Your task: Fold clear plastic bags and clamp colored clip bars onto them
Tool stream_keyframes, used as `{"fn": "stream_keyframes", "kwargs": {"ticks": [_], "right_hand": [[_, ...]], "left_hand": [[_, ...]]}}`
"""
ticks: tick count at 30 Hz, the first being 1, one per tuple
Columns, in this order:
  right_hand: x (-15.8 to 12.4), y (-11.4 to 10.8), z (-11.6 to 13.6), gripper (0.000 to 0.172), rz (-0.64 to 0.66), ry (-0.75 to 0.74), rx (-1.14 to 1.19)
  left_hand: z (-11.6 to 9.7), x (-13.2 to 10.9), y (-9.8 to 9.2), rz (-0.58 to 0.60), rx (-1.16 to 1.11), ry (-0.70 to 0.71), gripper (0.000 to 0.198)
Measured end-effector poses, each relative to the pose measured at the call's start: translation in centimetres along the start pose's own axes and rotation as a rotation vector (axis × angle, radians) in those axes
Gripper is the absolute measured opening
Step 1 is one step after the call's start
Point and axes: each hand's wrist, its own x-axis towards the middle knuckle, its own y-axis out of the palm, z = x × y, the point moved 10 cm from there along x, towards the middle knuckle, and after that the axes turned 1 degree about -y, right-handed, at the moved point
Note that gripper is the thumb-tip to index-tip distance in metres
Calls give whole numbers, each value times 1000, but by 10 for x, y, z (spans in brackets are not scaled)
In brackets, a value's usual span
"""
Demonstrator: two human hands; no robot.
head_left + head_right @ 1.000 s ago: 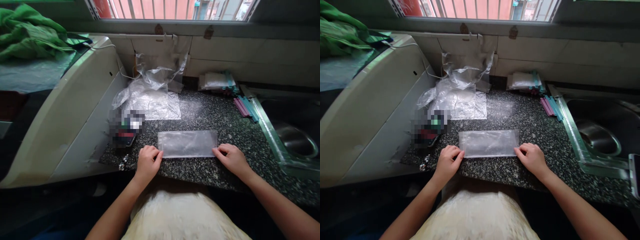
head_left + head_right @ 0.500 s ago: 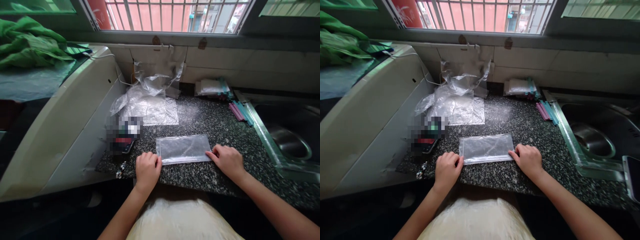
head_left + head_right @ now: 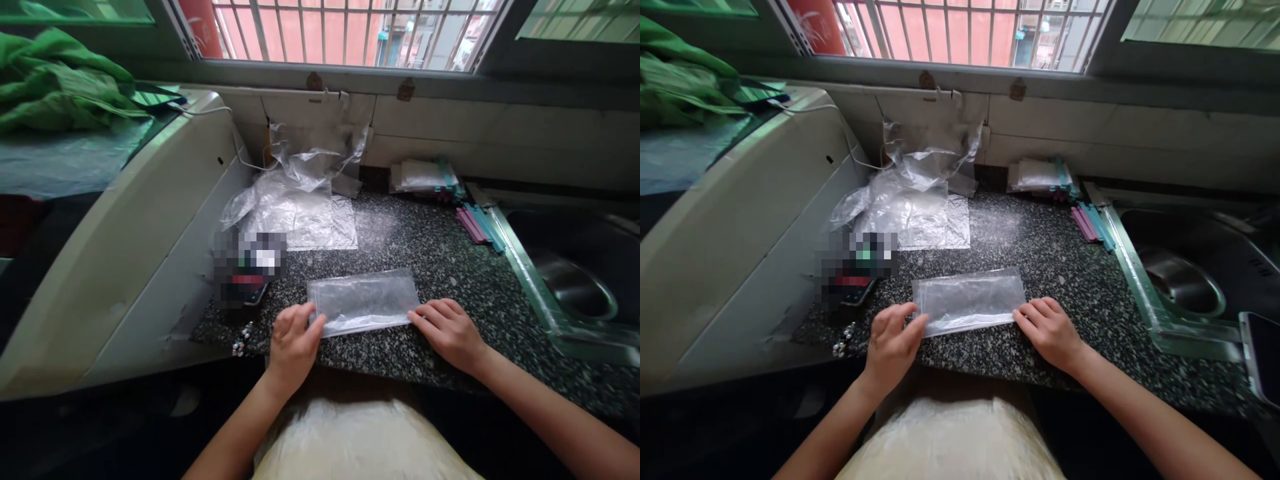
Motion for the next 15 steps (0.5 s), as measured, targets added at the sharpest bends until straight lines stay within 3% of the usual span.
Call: {"fn": "stream_keyframes", "kwargs": {"ticks": [3, 7, 9, 15], "right_hand": [[2, -1, -3, 25, -8, 7, 15], [6, -3, -12, 23, -9, 66, 66], [8, -4, -16, 22, -10, 94, 103], [12, -11, -28, 12, -45, 148, 293]], "left_hand": [[-8, -3, 6, 80, -142, 140, 22], [-4, -12, 9, 155, -212, 146, 24], [-4, -17, 7, 152, -222, 159, 33], [-8, -16, -1, 69, -225, 211, 19]]}}
